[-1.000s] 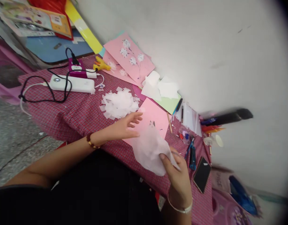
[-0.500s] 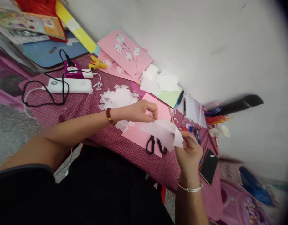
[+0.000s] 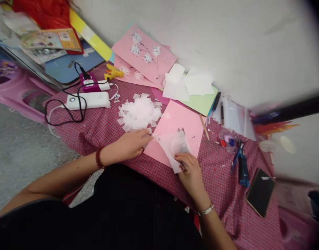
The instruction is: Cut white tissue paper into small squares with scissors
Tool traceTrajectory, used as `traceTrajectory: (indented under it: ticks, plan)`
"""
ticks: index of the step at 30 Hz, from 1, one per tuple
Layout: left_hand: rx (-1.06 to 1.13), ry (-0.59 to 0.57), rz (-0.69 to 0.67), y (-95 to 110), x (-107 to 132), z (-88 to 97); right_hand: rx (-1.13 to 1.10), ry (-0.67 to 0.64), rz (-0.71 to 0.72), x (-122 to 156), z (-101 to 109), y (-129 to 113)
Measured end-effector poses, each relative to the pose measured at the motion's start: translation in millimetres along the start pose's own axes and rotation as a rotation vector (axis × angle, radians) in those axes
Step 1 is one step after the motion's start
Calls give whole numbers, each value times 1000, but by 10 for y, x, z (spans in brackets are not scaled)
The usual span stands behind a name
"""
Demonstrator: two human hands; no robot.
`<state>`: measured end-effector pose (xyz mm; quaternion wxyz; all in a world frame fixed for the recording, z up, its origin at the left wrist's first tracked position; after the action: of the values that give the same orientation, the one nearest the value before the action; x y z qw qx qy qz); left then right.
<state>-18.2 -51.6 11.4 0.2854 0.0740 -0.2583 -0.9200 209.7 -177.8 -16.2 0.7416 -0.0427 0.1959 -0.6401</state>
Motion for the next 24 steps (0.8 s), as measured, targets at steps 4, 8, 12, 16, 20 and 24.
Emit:
traceTrajectory:
  ticks: [4,8,12,16,20,24]
  plan:
    - [53,-148,-90,-18,-125,-120,-39,37,-24,-3,-43,34]
    - [152,-157,-140,-201,-396,59,-64,67,-24,-5,-70,44]
    - [4,96,-1,-519,-605,544,-80,93,0,1,-82,52]
    - [-272,244,87,-578,-641,729,-94,125,14,18,-94,59]
    - [-222,67,-3,-320,-616,405,-101,150,11,52,-107,67]
    - [-93,-85,-71,-176,-650,59,-106,154,2,70,-114,78]
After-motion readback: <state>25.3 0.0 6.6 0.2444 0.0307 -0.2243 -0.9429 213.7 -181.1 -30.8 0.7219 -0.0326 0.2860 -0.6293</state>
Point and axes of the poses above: each hand's wrist, its own x-axis away from the middle knuckle, its own z-axis out of the back of the hand, y = z × x, the point moved 3 cm from there along -x, towards the middle knuckle, and after that the axes turned 11 degrees about x, right-handed, at the moved point
